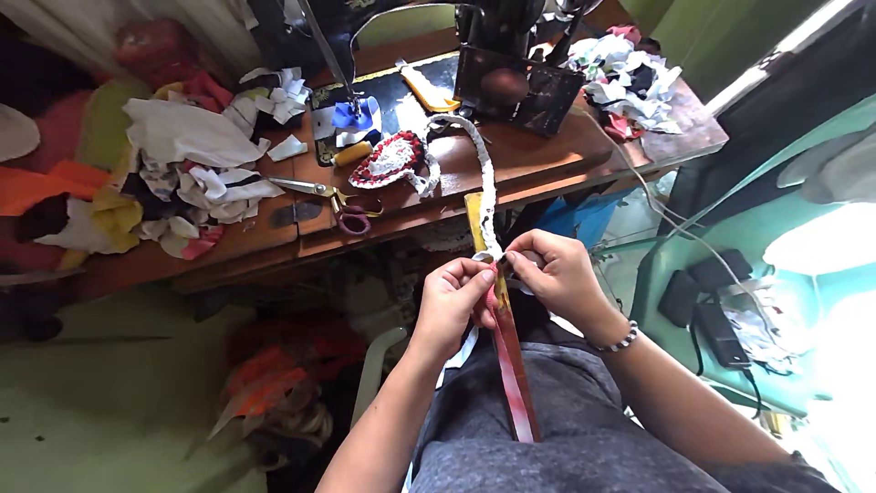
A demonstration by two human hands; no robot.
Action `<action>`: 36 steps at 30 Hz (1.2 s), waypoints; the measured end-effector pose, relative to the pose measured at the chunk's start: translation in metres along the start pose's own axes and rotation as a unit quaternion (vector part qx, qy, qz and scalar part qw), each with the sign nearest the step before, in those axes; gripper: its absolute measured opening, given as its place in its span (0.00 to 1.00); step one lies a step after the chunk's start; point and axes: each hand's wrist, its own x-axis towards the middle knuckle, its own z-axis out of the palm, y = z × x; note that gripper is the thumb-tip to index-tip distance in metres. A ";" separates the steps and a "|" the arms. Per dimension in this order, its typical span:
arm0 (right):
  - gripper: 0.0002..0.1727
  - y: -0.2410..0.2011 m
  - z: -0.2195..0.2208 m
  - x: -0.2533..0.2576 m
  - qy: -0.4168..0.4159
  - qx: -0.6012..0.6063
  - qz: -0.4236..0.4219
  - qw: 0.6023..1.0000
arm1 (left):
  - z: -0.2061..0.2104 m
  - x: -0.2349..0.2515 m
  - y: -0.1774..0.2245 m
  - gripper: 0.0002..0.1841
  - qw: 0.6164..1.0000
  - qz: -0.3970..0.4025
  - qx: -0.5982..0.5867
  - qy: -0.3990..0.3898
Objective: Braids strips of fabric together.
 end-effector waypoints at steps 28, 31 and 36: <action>0.07 -0.001 0.001 0.011 -0.092 0.361 0.255 0.892 | -0.001 0.026 0.007 0.05 0.964 0.108 0.236 0.053; 0.05 -0.004 0.004 0.011 -0.078 0.337 0.228 0.910 | -0.002 0.026 0.006 0.06 0.965 0.104 0.235 0.054; 0.02 -0.017 0.006 0.009 -0.023 0.175 0.111 0.978 | -0.002 0.026 0.006 0.08 0.960 0.108 0.249 0.066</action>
